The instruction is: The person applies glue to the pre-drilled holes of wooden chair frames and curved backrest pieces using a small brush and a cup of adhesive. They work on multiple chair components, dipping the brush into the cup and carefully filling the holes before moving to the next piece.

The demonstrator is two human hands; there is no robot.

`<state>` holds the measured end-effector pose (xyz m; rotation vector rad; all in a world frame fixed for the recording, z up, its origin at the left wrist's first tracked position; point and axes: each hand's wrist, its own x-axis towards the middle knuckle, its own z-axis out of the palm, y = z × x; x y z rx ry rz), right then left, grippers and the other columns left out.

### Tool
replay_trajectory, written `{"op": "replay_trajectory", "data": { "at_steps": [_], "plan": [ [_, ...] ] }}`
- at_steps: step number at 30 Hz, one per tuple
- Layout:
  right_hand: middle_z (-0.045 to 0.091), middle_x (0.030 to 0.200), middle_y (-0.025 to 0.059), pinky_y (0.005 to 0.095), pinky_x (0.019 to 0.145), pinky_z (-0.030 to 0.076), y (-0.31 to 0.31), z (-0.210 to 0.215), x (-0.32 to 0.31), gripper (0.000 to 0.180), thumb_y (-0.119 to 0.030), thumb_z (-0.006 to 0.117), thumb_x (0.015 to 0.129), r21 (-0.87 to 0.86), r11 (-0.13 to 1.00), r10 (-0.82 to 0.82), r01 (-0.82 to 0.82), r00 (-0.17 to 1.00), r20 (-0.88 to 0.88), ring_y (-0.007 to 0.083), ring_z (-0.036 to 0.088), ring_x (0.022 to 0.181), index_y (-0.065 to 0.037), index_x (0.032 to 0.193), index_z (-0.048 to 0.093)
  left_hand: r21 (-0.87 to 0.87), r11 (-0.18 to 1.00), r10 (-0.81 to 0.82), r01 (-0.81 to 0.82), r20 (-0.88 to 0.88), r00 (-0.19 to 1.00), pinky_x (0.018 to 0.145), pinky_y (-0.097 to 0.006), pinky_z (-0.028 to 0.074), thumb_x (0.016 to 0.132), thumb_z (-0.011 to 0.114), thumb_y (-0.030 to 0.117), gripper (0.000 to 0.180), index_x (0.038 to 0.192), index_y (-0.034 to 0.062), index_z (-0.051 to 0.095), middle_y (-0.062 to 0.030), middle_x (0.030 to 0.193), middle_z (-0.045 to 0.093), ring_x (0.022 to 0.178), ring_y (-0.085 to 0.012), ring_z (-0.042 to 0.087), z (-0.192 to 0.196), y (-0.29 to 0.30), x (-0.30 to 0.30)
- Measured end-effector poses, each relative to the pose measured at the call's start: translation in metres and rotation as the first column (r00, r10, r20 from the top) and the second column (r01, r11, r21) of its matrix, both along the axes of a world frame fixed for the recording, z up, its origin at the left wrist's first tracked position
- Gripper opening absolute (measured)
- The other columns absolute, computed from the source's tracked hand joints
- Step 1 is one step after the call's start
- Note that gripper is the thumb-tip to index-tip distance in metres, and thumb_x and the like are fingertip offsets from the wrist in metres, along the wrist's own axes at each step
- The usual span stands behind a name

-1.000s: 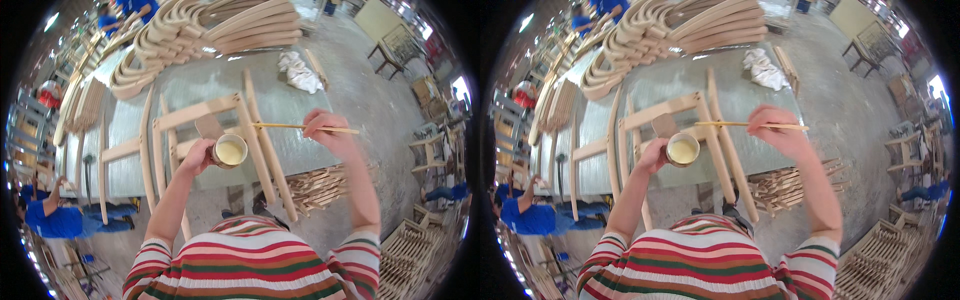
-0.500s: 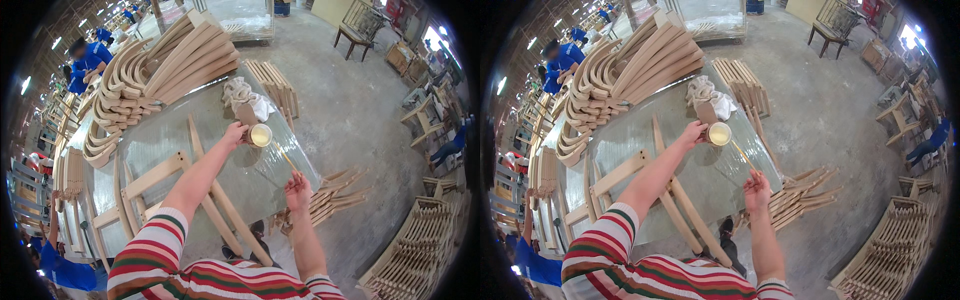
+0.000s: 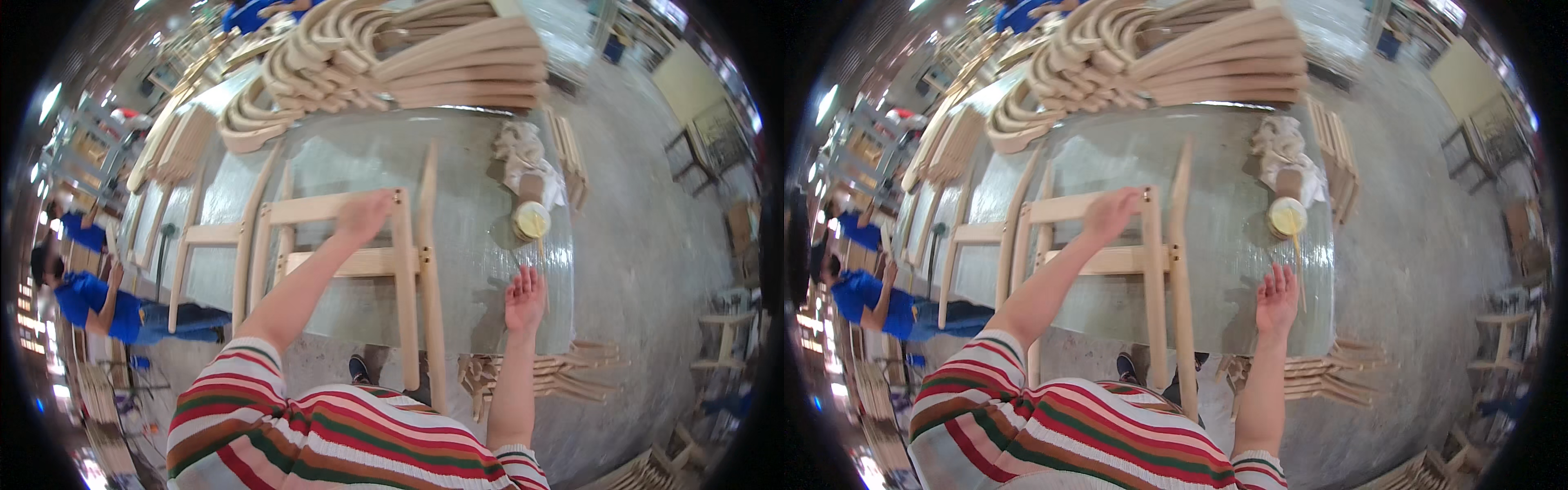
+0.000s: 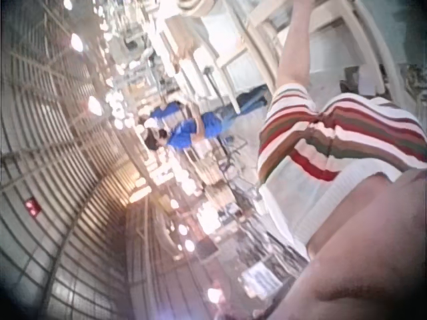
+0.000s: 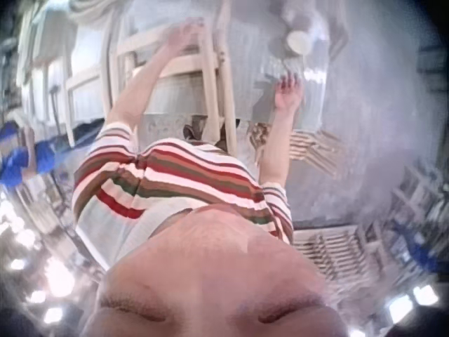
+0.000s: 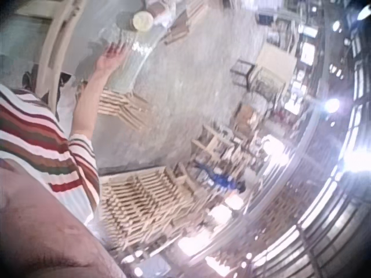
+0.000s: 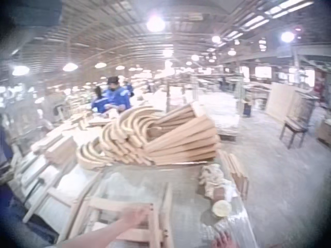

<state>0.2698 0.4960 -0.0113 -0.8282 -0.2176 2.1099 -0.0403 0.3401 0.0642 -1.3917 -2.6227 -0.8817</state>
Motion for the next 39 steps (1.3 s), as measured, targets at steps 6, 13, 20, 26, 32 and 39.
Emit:
{"op": "replay_trajectory", "data": {
  "at_steps": [6,13,20,26,32,39],
  "plan": [
    [0.058,0.085,0.0064,0.0264,0.062,0.045,-0.101,-0.005,0.026,0.014,-0.018,0.053,0.090,0.164,0.836,0.428,-0.523,0.810,0.401,0.0155,0.055,0.071,-0.005,0.096,0.052,-0.262,0.734,0.609,-0.626,-0.153,0.778,0.084,-0.047,0.043,0.087,0.050,0.025,0.034,0.111,0.0015,0.052,-0.0213,0.105,0.057,0.097,-0.0391,0.055,0.000,-0.306,-0.034],
    [0.054,0.069,0.0067,0.0277,0.051,0.045,-0.206,-0.042,0.050,0.016,-0.017,0.053,0.090,0.427,0.305,-0.188,-0.851,0.386,0.903,0.0121,0.053,0.058,-0.003,0.097,0.049,-0.506,0.551,0.807,-0.663,0.124,0.577,0.078,-0.049,0.047,0.087,0.050,0.034,0.055,0.132,0.0102,0.029,-0.0223,0.100,0.059,0.092,-0.0422,0.058,-0.050,-0.417,0.019],
    [0.048,0.063,0.0026,0.0235,0.033,0.036,-0.251,0.015,0.021,0.022,-0.018,0.056,0.089,0.182,0.530,0.266,-0.828,0.366,0.892,0.0097,0.046,0.042,-0.005,0.102,0.045,-0.401,0.574,0.794,-0.714,0.062,0.604,0.073,-0.048,0.048,0.085,0.054,0.033,0.058,0.136,0.0219,0.030,-0.0193,0.095,0.061,0.085,-0.0392,0.061,-0.057,-0.492,-0.002],
    [0.052,0.067,0.0046,0.0257,0.037,0.039,-0.337,0.010,-0.034,0.021,-0.019,0.058,0.087,0.204,0.495,0.301,-0.845,0.387,0.872,0.0100,0.046,0.043,-0.002,0.095,0.047,-0.396,0.586,0.787,-0.707,0.069,0.613,0.074,-0.047,0.047,0.084,0.054,0.031,0.058,0.137,0.0233,0.032,-0.0172,0.094,0.061,0.086,-0.0365,0.060,-0.052,-0.568,-0.027],
    [0.053,0.058,0.0061,0.0276,0.039,0.041,-0.377,0.011,-0.053,0.025,-0.024,0.055,0.089,0.259,0.513,0.208,-0.818,0.411,0.887,0.0134,0.051,0.042,-0.001,0.092,0.047,-0.280,0.678,0.716,-0.680,0.043,0.697,0.080,-0.045,0.046,0.084,0.054,0.028,0.054,0.134,0.0160,0.038,-0.0179,0.105,0.058,0.097,-0.0355,0.056,-0.051,-0.571,-0.036],
    [0.055,0.062,0.0072,0.0297,0.041,0.044,-0.378,0.019,-0.059,0.033,-0.031,0.056,0.088,0.206,0.499,0.259,-0.842,0.371,0.892,0.0146,0.052,0.043,0.000,0.095,0.048,-0.344,0.652,0.755,-0.675,0.217,0.619,0.082,-0.046,0.046,0.086,0.051,0.031,0.051,0.132,0.0129,0.038,-0.0217,0.106,0.060,0.099,-0.0389,0.057,-0.052,-0.592,-0.028]
  ]
}}
